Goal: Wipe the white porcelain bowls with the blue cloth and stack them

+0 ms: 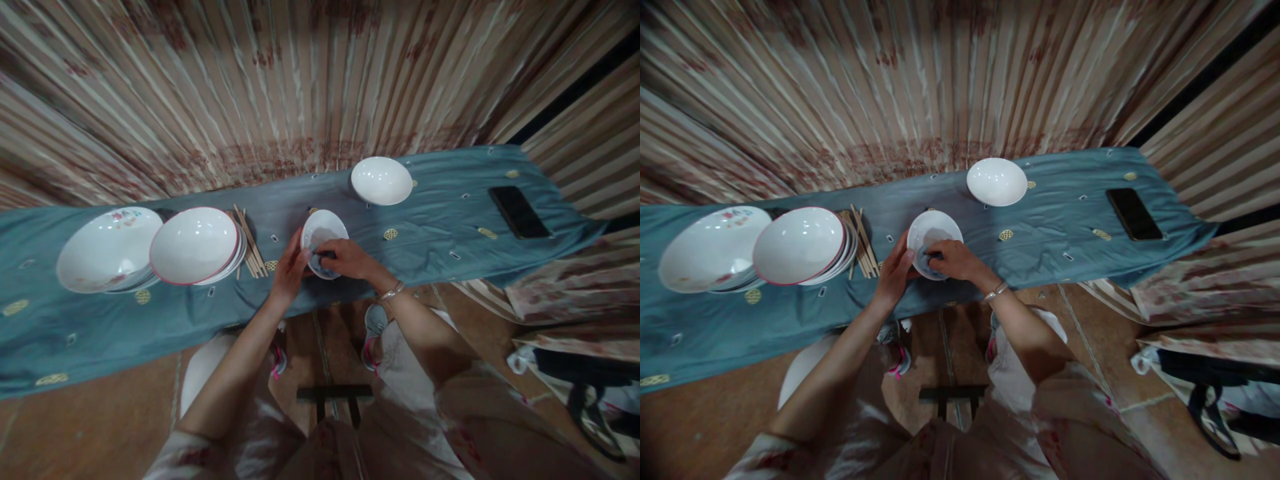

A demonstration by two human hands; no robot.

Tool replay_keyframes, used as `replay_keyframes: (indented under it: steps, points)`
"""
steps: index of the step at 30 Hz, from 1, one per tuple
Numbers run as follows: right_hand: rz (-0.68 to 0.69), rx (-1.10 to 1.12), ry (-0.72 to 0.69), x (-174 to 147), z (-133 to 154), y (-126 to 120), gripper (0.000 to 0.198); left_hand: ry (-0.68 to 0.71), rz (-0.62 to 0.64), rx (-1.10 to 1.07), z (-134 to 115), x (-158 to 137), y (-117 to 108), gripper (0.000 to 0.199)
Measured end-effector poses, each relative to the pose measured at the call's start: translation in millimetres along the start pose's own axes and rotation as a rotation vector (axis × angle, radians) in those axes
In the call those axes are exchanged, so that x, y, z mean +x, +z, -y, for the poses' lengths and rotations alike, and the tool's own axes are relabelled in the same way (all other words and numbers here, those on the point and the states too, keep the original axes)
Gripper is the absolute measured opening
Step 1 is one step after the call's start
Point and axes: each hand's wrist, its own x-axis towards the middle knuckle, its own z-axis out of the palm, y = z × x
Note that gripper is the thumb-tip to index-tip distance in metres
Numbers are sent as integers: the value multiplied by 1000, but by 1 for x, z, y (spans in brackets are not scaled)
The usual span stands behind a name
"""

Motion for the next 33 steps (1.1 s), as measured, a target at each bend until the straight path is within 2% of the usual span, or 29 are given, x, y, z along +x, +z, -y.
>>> replay_keyframes:
  steps: [10, 14, 19, 25, 29, 33]
  points:
    - [-23, 522, -71, 3, -9, 9, 27, 37, -19, 26, 2, 1, 0, 74]
    - [-60, 616, -99, 5, -8, 12, 25, 22, -11, 14, 3, 1, -1, 72]
    - [-205, 559, -139, 8, -6, 19, 20, 22, -13, 6, 2, 1, -1, 72]
    - [-379, 367, -197, 13, -8, 28, 21, 28, -13, 21, 3, 0, -1, 75]
    - [-479, 183, -247, 15, -11, 30, 24, 46, -4, 53, 2, 0, -1, 75]
    - [-516, -17, -222, 16, -12, 28, 24, 41, 2, 56, -2, -2, -1, 76]
